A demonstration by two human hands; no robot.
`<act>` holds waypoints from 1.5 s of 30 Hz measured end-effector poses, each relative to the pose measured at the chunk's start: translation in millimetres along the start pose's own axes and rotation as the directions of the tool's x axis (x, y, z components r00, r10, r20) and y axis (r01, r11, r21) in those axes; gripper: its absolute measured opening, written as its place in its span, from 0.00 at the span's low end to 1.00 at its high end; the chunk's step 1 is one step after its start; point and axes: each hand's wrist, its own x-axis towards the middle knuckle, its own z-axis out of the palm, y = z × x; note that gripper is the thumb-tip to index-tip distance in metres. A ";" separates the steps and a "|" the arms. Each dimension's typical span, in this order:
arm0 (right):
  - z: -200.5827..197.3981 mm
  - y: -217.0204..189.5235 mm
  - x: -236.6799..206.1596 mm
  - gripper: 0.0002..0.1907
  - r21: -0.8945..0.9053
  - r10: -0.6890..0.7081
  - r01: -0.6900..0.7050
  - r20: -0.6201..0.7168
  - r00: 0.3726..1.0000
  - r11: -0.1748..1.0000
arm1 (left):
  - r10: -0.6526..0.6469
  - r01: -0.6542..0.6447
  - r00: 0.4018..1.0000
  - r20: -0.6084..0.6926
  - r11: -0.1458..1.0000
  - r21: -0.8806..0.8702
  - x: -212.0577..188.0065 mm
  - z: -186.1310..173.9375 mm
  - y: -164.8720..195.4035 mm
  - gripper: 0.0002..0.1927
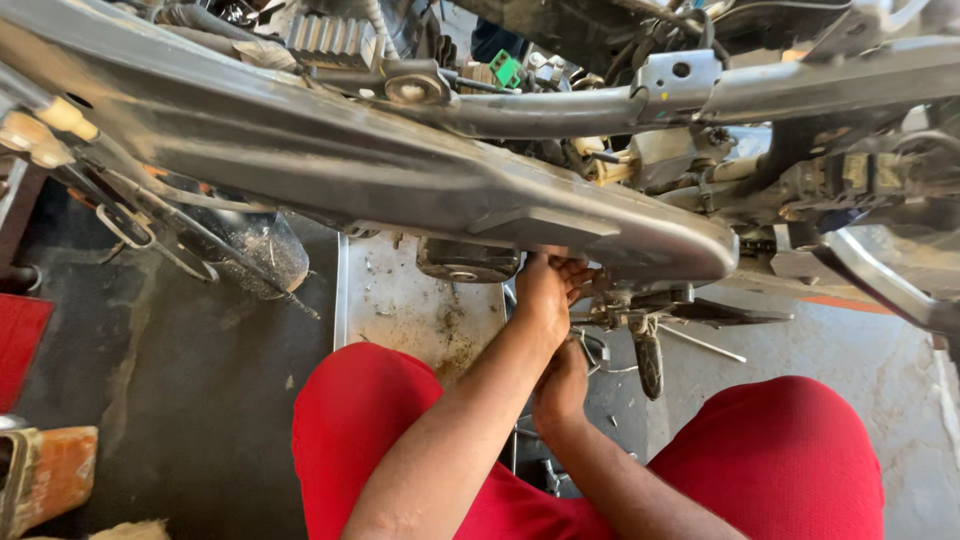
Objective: The person is working on the underside of a motorcycle, using a T-handle wrench and pliers to adjust and tighten components near the engine and chain area. The person removes a bolt and places it in a metal tray, then continues to manipulate parts of the motorcycle's undercarriage.
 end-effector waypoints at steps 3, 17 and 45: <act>-20.4 29.7 -8.4 0.16 -0.206 0.125 -0.104 0.088 0.988 0.973 | -0.028 0.028 1.000 -0.011 0.999 -0.018 -3.5 2.1 2.8 0.14; -73.4 36.9 56.6 0.16 -0.945 0.531 -0.251 -0.326 0.782 -0.211 | 0.430 0.150 0.761 -0.485 0.611 0.777 21.5 -143.6 -37.7 0.33; 94.3 -67.3 58.1 0.20 0.328 0.335 -0.398 0.232 0.913 0.857 | -0.225 -0.186 0.972 0.065 -0.572 0.799 -17.5 -96.7 107.8 0.32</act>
